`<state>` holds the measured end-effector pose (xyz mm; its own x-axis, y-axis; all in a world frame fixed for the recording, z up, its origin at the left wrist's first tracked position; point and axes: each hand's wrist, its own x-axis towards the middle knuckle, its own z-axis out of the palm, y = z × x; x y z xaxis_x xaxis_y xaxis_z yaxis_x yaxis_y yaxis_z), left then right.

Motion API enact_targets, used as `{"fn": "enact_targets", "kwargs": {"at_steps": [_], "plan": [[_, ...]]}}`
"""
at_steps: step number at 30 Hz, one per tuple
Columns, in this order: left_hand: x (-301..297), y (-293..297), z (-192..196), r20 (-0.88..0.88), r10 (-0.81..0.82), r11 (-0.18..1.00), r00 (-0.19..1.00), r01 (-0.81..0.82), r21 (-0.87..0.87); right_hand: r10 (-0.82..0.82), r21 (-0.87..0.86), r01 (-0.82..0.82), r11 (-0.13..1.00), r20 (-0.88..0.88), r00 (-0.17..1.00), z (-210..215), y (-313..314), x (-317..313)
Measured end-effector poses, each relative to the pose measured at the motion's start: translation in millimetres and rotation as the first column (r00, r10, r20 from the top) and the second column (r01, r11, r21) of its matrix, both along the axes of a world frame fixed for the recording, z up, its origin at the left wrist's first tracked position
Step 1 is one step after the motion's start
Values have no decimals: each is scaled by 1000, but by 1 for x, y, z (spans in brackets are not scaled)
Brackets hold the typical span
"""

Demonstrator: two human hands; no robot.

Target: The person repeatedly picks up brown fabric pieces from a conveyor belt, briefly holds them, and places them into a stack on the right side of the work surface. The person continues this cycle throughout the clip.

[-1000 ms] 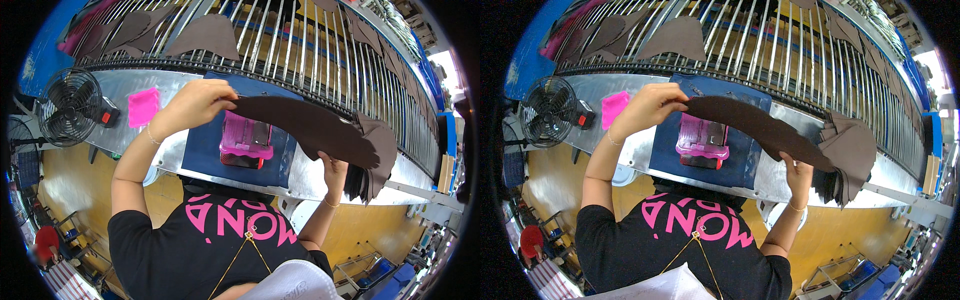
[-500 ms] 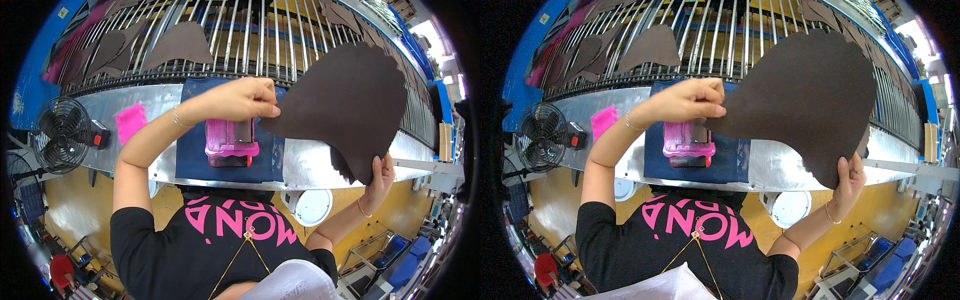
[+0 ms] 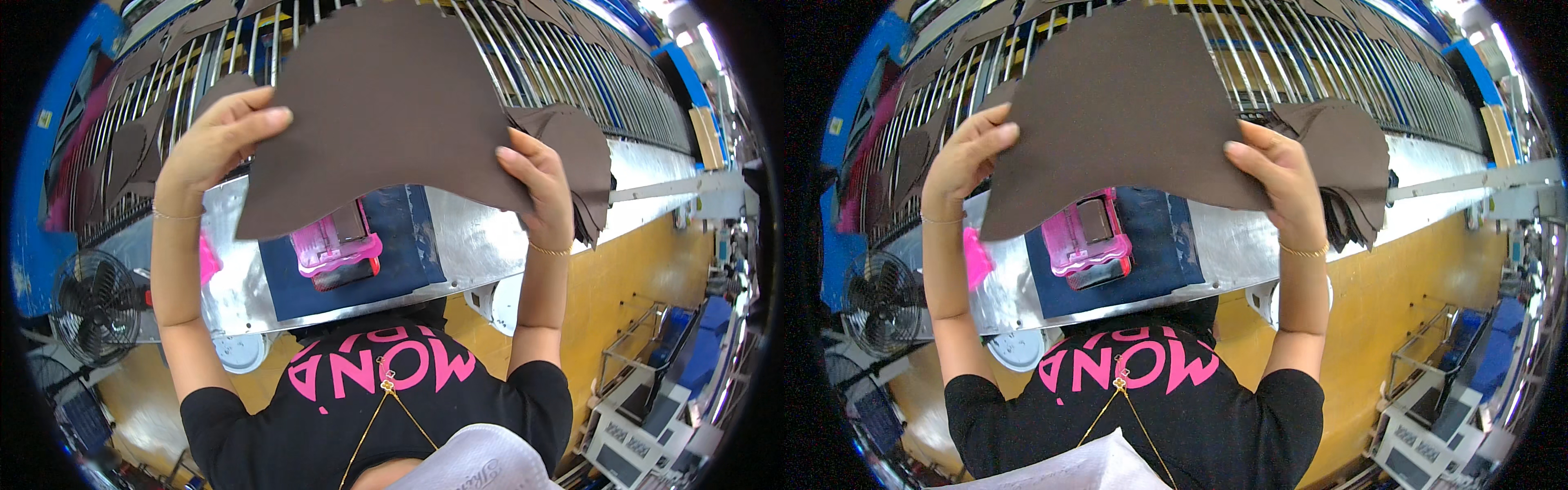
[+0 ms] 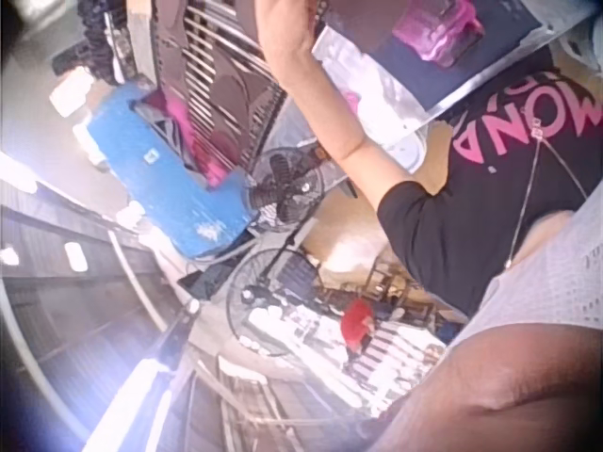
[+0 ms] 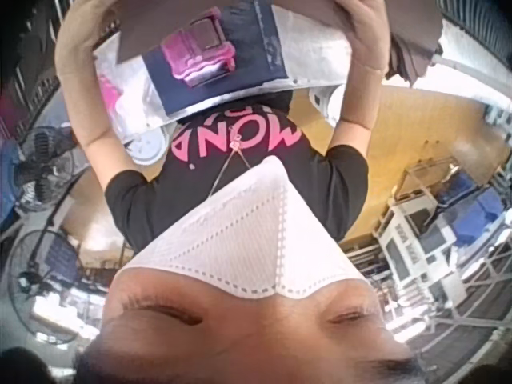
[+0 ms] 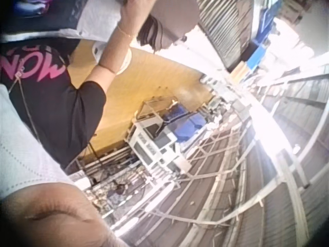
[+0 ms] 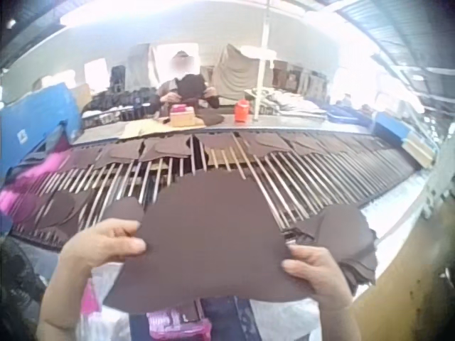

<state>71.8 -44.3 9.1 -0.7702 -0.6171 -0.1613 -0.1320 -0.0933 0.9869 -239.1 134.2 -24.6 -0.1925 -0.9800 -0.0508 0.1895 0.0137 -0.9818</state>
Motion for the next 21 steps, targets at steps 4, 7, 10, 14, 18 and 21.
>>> {"fn": "enact_targets", "kwargs": {"at_steps": [4,7,10,14,18,21], "plan": [[-11,-18,7,-14,287,958,958,-287,-7,146,3,-147,989,127,981,-1,-20,22],[-11,-32,6,-9,413,907,911,-412,-83,240,17,-246,969,180,954,1,-30,36],[16,-66,-10,67,214,963,975,-199,-183,281,38,-289,956,142,949,0,-41,44],[42,-86,-4,-157,385,894,909,-410,-179,16,-30,-15,999,14,1000,-3,-42,26],[108,-130,-20,-385,410,846,827,-502,-178,-257,-85,262,961,71,964,-15,-20,-19],[122,-142,-48,-390,585,722,711,-675,-149,-308,-87,317,944,102,946,-24,3,-45]]}}
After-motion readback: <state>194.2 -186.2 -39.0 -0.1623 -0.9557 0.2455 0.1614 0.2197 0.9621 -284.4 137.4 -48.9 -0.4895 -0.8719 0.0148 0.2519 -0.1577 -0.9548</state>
